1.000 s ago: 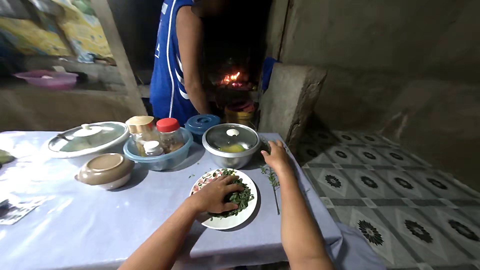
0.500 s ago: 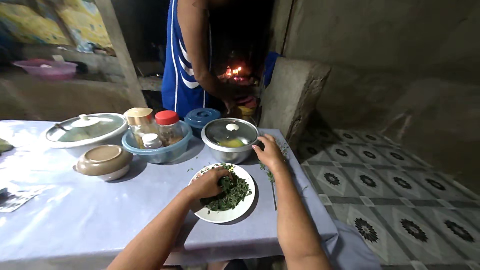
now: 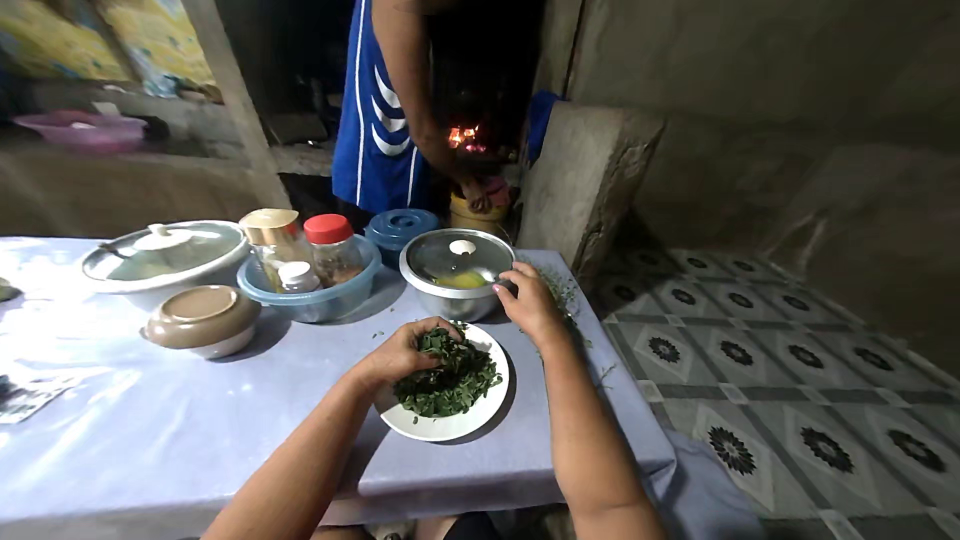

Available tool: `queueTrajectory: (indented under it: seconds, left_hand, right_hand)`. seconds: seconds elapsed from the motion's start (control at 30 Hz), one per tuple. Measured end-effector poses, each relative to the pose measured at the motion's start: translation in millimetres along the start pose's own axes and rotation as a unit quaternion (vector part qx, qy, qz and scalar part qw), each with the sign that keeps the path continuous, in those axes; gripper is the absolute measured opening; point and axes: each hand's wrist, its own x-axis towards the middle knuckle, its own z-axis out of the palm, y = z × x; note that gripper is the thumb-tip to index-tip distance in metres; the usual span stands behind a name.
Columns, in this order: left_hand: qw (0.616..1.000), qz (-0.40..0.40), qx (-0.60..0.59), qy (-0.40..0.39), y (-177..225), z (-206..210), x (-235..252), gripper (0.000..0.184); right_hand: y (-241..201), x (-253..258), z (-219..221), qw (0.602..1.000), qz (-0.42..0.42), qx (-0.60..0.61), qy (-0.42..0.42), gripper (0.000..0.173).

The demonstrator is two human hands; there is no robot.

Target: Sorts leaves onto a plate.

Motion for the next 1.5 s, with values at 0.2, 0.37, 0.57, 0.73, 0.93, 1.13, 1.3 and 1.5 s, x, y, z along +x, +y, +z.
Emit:
queueTrajectory:
  seconds: [0.2,0.37,0.57,0.73,0.93,1.13,1.3,1.5]
  left_hand:
    - [0.997,-0.019,0.023,-0.076,-6,-5,1,0.035]
    - [0.995,-0.023,0.088,-0.050,-6,-18,-2,0.030]
    - [0.996,-0.049,0.072,-0.009,5,-26,-8,0.031]
    - [0.992,-0.061,0.094,0.065,7,-25,-8,0.026]
    - [0.981,-0.052,0.138,0.127,7,-26,-8,0.011]
    - [0.983,-0.036,0.119,0.137,8,-31,-10,0.014]
    - [0.983,-0.065,0.129,0.112,16,-29,-12,0.021]
    - [0.981,-0.060,0.185,0.008,13,-28,-14,0.024]
  right_hand:
    - [-4,-1,1,1.000,0.001,-0.002,-0.013,0.028]
    - [-7,-3,1,1.000,0.002,0.001,-0.019,0.027]
    - [-12,-5,-1,0.999,-0.033,0.040,-0.010,0.023]
    - [-15,-8,-3,0.986,-0.095,0.136,-0.035,0.013]
    - [-15,-10,2,0.950,-0.162,0.214,-0.158,0.011]
    - [-17,-11,7,0.929,-0.119,0.178,-0.303,0.015]
    - [-22,-14,16,0.919,-0.138,0.149,-0.339,0.018]
    - [-38,-27,27,0.909,-0.214,0.165,-0.318,0.018]
